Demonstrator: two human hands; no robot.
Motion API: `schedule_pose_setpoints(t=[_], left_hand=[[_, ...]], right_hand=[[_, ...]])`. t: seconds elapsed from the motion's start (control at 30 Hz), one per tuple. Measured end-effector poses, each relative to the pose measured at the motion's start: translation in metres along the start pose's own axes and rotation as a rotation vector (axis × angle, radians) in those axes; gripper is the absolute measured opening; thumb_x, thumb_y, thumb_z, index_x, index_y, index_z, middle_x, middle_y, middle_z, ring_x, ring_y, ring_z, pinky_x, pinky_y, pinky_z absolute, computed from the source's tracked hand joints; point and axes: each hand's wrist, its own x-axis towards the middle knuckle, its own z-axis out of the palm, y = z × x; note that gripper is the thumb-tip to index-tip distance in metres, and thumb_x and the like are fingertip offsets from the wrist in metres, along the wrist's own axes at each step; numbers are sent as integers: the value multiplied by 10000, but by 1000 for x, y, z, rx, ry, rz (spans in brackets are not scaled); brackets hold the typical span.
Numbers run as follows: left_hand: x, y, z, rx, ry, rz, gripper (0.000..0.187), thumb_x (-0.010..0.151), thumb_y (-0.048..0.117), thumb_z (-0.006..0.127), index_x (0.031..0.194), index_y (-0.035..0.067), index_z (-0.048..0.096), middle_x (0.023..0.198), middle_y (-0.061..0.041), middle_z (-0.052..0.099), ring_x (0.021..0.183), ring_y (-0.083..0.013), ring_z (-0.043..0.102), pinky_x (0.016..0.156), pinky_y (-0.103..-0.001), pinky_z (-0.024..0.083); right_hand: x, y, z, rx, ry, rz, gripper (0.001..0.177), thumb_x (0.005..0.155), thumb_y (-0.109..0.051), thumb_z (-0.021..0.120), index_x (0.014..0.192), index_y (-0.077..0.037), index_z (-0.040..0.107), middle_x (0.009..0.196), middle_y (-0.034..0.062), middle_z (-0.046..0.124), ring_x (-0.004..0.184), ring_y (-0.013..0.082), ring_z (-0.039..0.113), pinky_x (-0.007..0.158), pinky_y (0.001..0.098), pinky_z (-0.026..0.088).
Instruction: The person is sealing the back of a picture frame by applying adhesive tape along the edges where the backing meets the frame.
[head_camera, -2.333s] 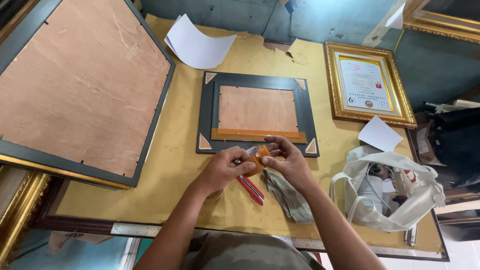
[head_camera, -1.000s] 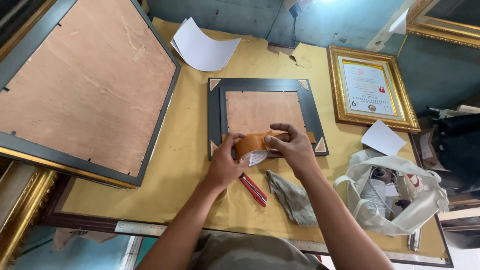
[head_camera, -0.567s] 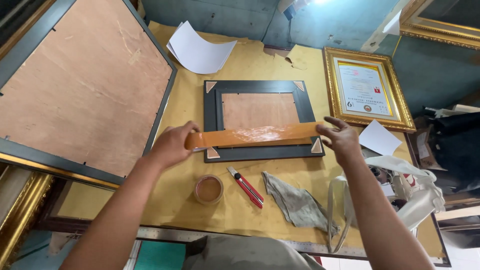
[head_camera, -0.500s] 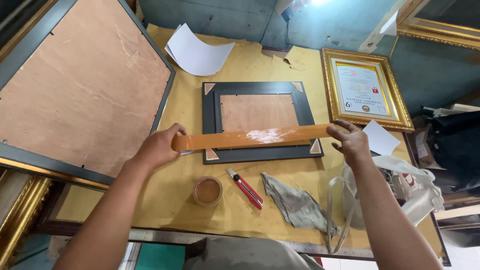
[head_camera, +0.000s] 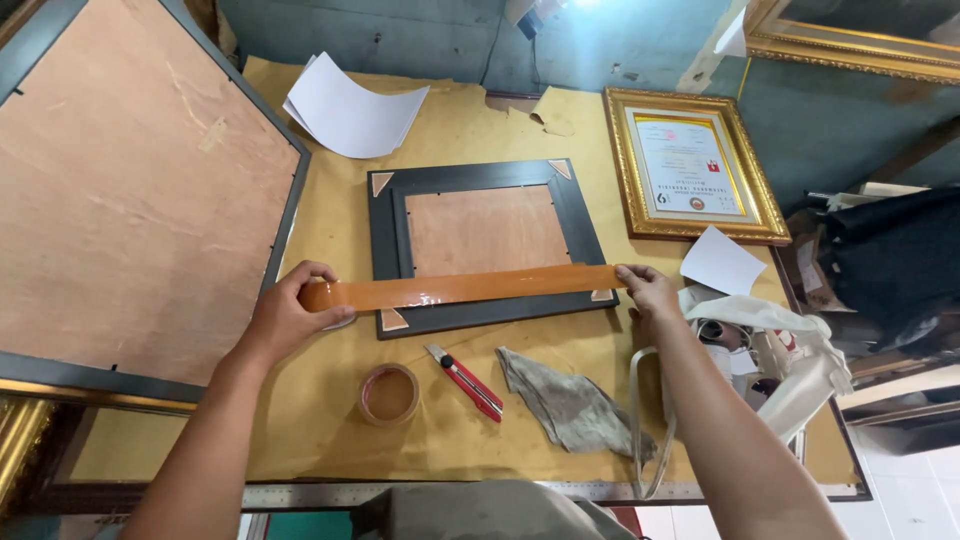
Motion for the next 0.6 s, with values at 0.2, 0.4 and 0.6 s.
schedule_pose_setpoints(t=[0.2,0.4,0.6], left_hand=[[-9,1,2,-16,16,-50,498,524,200,833,962,204,598,882,-123,605,844,-255,573,740,-363,466],[-14,-1,2,-47,10,-89,508,525,163,830,973,174,591,868,-135,587,827,-255,566,717,-359,471],[-18,2,1,-59,20,-107,505,532,136,823,982,134,592,894,-177,585,856,-294,568,736,-386,469]], right_hand=[[24,20,3,-169,45,-133,287,738,-349,718,963,-189,638,808,14,643,684,113,494,578,261,373],[13,17,13,-432,101,-171,211,742,-383,671,936,-301,679,867,-44,672,913,184,602,778,272,438],[-22,-9,9,-304,93,-129,615,691,-300,737,1227,-111,502,892,67,668,970,220,591,902,353,405]])
